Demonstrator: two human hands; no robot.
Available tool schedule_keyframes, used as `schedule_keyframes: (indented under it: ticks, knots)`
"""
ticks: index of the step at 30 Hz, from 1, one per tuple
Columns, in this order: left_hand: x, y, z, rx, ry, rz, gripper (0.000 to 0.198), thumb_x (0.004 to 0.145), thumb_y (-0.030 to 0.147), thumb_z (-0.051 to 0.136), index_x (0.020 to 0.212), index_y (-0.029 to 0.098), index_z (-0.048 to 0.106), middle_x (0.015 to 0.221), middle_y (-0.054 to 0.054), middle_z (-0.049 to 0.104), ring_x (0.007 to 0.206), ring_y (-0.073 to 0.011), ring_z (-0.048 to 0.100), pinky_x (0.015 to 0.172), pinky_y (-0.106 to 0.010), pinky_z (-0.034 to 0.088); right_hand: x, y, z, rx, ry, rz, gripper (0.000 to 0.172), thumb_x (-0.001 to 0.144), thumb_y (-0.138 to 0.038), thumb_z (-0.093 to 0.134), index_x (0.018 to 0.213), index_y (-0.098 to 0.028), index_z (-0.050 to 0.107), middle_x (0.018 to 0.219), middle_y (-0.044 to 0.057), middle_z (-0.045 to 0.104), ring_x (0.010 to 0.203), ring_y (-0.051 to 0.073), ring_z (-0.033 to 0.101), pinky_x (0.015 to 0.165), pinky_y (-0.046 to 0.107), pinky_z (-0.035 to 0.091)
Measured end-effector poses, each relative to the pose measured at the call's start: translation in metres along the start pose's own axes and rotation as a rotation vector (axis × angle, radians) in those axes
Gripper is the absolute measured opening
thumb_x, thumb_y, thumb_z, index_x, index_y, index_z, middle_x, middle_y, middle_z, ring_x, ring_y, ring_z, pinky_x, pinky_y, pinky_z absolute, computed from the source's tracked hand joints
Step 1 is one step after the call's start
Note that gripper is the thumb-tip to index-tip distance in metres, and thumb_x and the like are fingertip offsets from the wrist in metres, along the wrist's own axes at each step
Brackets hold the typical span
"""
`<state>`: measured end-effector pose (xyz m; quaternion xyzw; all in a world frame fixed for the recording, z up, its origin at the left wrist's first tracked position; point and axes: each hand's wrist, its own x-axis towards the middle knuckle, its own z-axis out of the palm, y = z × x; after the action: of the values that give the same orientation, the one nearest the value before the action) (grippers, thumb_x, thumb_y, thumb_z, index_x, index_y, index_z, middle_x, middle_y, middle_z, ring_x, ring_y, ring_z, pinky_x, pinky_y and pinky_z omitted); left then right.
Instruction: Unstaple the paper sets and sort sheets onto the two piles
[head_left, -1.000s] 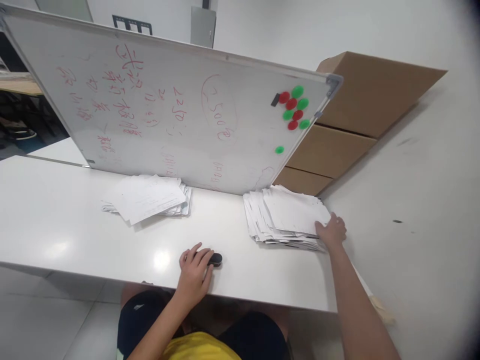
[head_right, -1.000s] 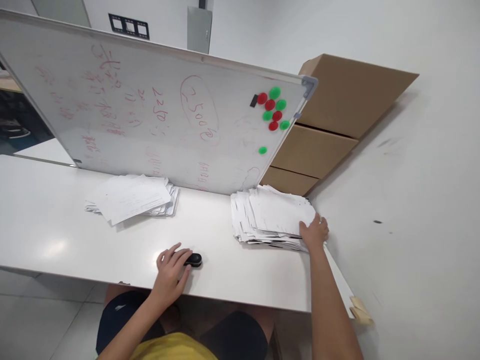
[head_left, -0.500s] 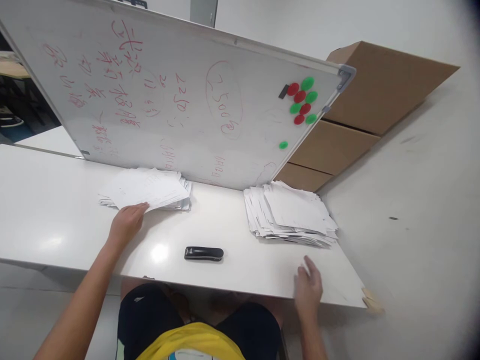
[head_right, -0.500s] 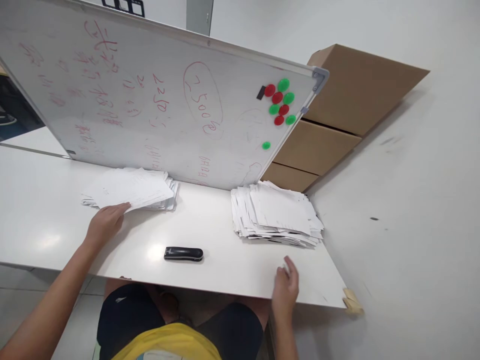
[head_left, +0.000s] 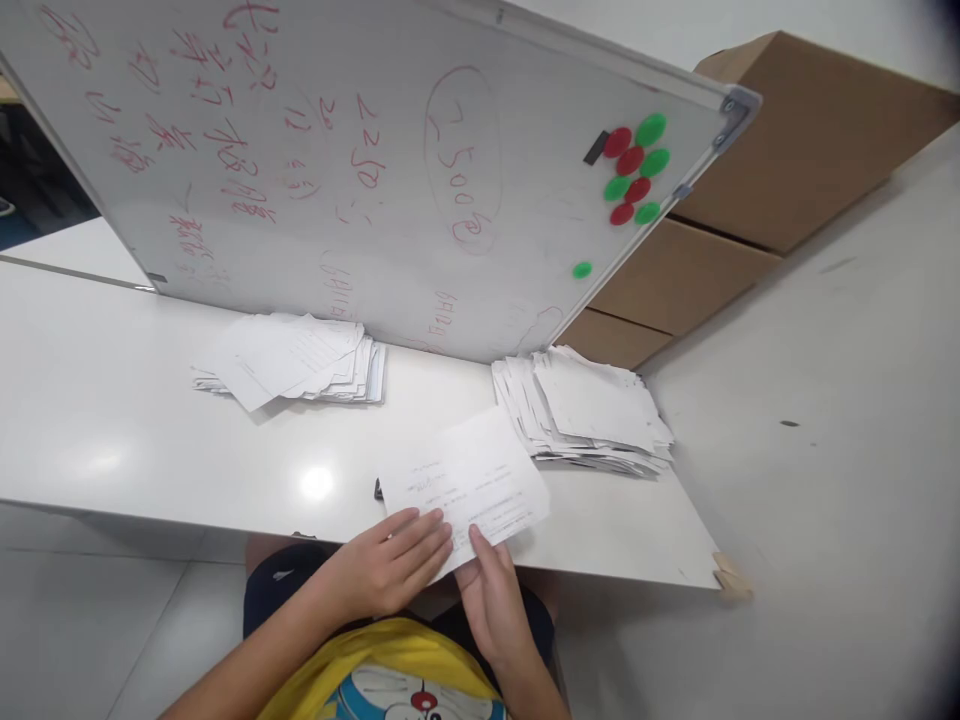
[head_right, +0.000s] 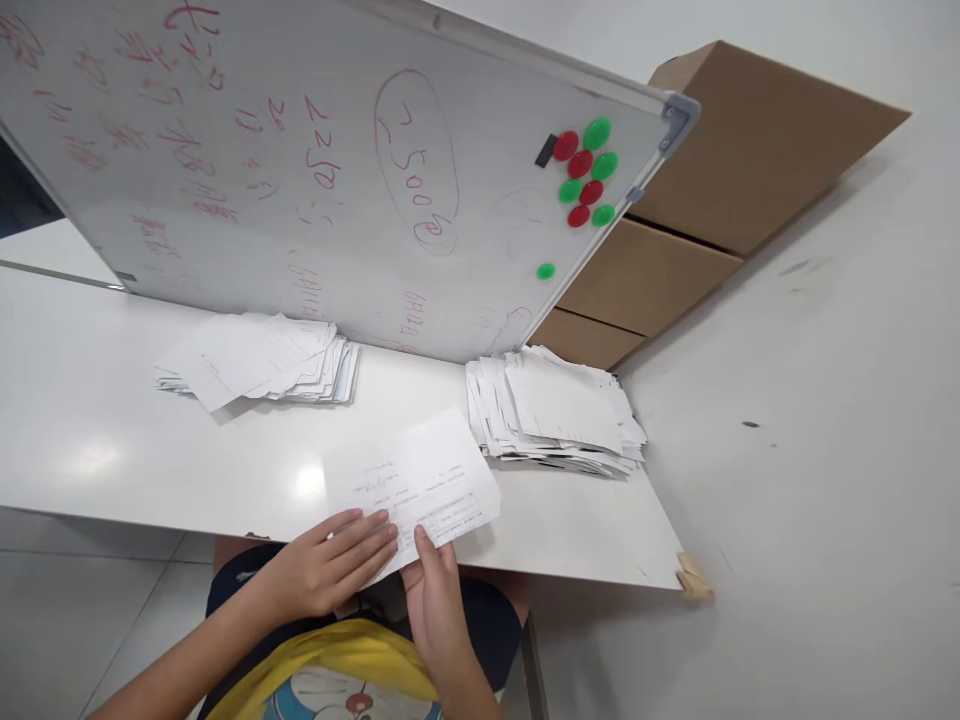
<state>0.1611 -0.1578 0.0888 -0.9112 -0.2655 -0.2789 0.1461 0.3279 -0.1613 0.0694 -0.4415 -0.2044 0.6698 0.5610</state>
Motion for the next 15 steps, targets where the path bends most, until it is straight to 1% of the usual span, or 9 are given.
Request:
schedule_keyframes:
  ticks: [2, 3, 5, 6, 8, 9, 11, 13, 15]
  knots:
    - [-0.012, -0.016, -0.004, -0.076, -0.103, -0.049, 0.048, 0.087, 0.009, 0.046, 0.133, 0.020, 0.050, 0.133, -0.007, 0.058, 0.130, -0.0217, 0.047, 0.109, -0.039, 0.040, 0.004, 0.002, -0.005, 0.020, 0.040, -0.001, 0.073, 0.074, -0.040, 0.073, 0.140, -0.029, 0.044, 0.129, 0.002, 0.063, 0.122, 0.024, 0.055, 0.110, 0.043, 0.037]
    - [-0.021, -0.030, -0.006, -0.088, -0.150, -0.108, 0.055, 0.084, 0.007, 0.043, 0.137, 0.023, 0.046, 0.137, -0.005, 0.054, 0.133, -0.0214, 0.043, 0.110, -0.040, 0.038, 0.006, 0.002, -0.009, 0.022, 0.056, -0.001, 0.076, 0.074, -0.039, 0.074, 0.141, -0.029, 0.042, 0.129, 0.002, 0.064, 0.122, 0.024, 0.055, 0.110, 0.044, 0.038]
    - [-0.044, -0.070, -0.010, -0.035, -0.220, -0.295, 0.064, 0.080, 0.005, 0.039, 0.141, 0.025, 0.040, 0.143, -0.006, 0.048, 0.137, -0.0236, 0.037, 0.111, -0.044, 0.035, 0.009, 0.001, -0.018, 0.020, 0.081, -0.003, 0.079, 0.074, -0.039, 0.074, 0.143, -0.030, 0.038, 0.129, 0.003, 0.063, 0.123, 0.025, 0.055, 0.109, 0.045, 0.039]
    - [-0.058, -0.094, -0.011, 0.031, -0.231, -0.402, 0.063, 0.080, 0.006, 0.039, 0.141, 0.023, 0.040, 0.145, -0.008, 0.045, 0.138, -0.0260, 0.035, 0.110, -0.047, 0.034, 0.010, 0.000, -0.022, 0.020, 0.090, -0.009, 0.079, 0.075, -0.038, 0.073, 0.144, -0.030, 0.037, 0.130, 0.003, 0.062, 0.123, 0.025, 0.054, 0.109, 0.045, 0.040]
    - [-0.086, -0.144, -0.016, 0.175, -0.254, -0.648, 0.058, 0.083, 0.013, 0.039, 0.141, 0.015, 0.039, 0.147, -0.014, 0.041, 0.139, -0.0325, 0.032, 0.110, -0.053, 0.031, 0.011, 0.000, -0.030, 0.021, 0.099, -0.028, 0.079, 0.076, -0.038, 0.072, 0.145, -0.029, 0.035, 0.132, 0.003, 0.061, 0.124, 0.025, 0.054, 0.109, 0.044, 0.040]
    - [-0.099, -0.167, -0.019, 0.227, -0.267, -0.744, 0.056, 0.084, 0.017, 0.039, 0.141, 0.010, 0.037, 0.148, -0.017, 0.038, 0.139, -0.0353, 0.029, 0.109, -0.055, 0.029, 0.012, 0.000, -0.033, 0.022, 0.103, -0.036, 0.079, 0.076, -0.038, 0.072, 0.145, -0.029, 0.035, 0.132, 0.004, 0.061, 0.123, 0.025, 0.055, 0.109, 0.044, 0.040]
    - [-0.119, -0.201, -0.026, 0.268, -0.285, -0.838, 0.053, 0.088, 0.020, 0.035, 0.139, 0.006, 0.035, 0.148, -0.018, 0.037, 0.140, -0.0362, 0.026, 0.108, -0.054, 0.029, 0.012, 0.003, -0.037, 0.019, 0.112, -0.050, 0.080, 0.076, -0.038, 0.073, 0.145, -0.028, 0.035, 0.131, 0.004, 0.062, 0.122, 0.025, 0.056, 0.108, 0.043, 0.041]
    - [-0.130, -0.218, -0.034, 0.262, -0.303, -0.878, 0.048, 0.090, 0.018, 0.030, 0.135, 0.005, 0.039, 0.143, -0.015, 0.045, 0.137, -0.0326, 0.033, 0.106, -0.050, 0.032, 0.012, 0.005, -0.038, 0.012, 0.120, -0.050, 0.079, 0.074, -0.039, 0.074, 0.144, -0.027, 0.038, 0.129, 0.005, 0.063, 0.121, 0.026, 0.057, 0.107, 0.044, 0.043]
    - [-0.130, -0.218, -0.039, 0.273, -0.274, -0.979, 0.043, 0.090, 0.015, 0.031, 0.128, 0.008, 0.049, 0.133, -0.012, 0.056, 0.125, -0.0291, 0.049, 0.100, -0.045, 0.039, 0.012, 0.007, -0.037, 0.018, 0.130, -0.040, 0.079, 0.073, -0.040, 0.075, 0.142, -0.026, 0.041, 0.126, 0.006, 0.065, 0.120, 0.027, 0.058, 0.104, 0.045, 0.045]
